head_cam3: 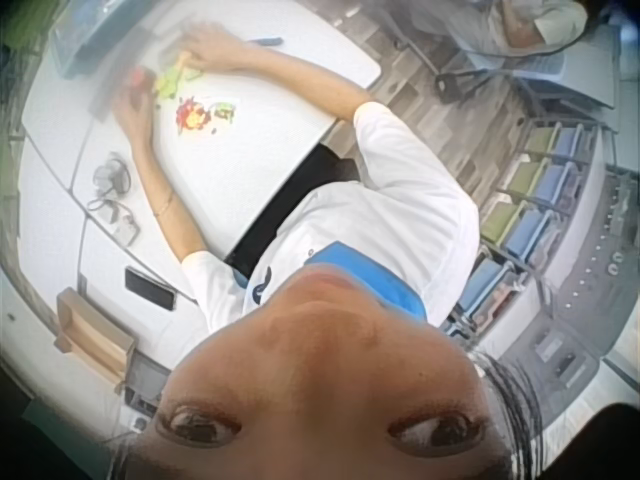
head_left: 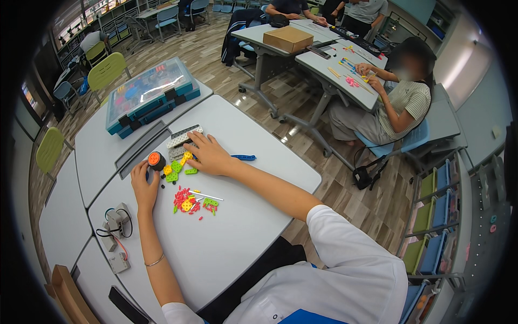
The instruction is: The person assembles colorful plastic building blocks into a small structure on a white table. They pick up pieces, connect them, and occasionally use pliers to adjust or separate parts. The person also handles a small electronic device with wires and a smartphone.
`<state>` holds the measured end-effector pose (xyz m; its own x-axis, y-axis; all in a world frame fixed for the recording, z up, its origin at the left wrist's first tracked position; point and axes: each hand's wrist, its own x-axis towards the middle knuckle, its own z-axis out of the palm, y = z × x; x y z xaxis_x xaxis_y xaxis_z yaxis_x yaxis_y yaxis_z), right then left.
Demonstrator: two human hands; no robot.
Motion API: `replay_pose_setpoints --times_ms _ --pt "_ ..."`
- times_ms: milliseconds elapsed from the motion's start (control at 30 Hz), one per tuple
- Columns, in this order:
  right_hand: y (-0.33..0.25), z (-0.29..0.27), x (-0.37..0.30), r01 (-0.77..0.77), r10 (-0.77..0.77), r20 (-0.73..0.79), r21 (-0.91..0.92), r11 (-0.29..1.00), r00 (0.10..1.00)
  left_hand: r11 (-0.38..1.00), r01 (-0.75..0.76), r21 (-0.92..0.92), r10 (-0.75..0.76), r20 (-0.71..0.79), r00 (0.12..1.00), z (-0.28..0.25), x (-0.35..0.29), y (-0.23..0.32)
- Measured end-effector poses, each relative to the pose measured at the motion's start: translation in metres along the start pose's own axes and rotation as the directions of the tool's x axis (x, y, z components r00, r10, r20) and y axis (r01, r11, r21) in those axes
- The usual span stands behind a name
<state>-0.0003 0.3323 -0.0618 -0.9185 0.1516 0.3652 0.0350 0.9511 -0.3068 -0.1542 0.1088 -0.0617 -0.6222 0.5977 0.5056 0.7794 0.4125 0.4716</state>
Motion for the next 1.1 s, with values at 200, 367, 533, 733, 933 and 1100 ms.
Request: replay_pose_setpoints --times_ms 200,367,533,733,933,1100 --pt "0.001 0.001 0.003 0.057 -0.062 -0.064 -0.079 0.995 0.996 1.0 -0.007 -0.003 0.007 -0.009 1.0 0.001 0.001 0.001" --pt "-0.03 -0.02 0.002 0.151 -0.156 -0.025 -0.123 0.981 0.988 1.0 -0.008 -0.016 0.008 -0.01 1.0 -0.002 0.001 -0.001" --pt "-0.082 -0.013 -0.035 0.2 -0.202 0.1 0.035 0.979 0.974 0.999 -0.023 -0.033 0.022 -0.021 1.0 -0.002 0.001 -0.001" --pt "-0.087 -0.005 -0.055 0.193 -0.206 0.195 0.084 0.978 0.959 0.999 -0.025 -0.022 0.024 -0.018 1.0 -0.001 0.001 -0.003" --pt "-0.084 -0.005 -0.053 0.207 -0.211 0.251 0.042 0.978 0.945 1.0 -0.016 -0.009 0.015 -0.029 0.999 0.001 0.0 -0.006" --pt "-0.084 -0.01 -0.05 0.243 -0.239 0.204 0.008 0.97 0.949 1.0 -0.014 -0.016 0.014 -0.029 0.999 0.001 0.001 -0.007"
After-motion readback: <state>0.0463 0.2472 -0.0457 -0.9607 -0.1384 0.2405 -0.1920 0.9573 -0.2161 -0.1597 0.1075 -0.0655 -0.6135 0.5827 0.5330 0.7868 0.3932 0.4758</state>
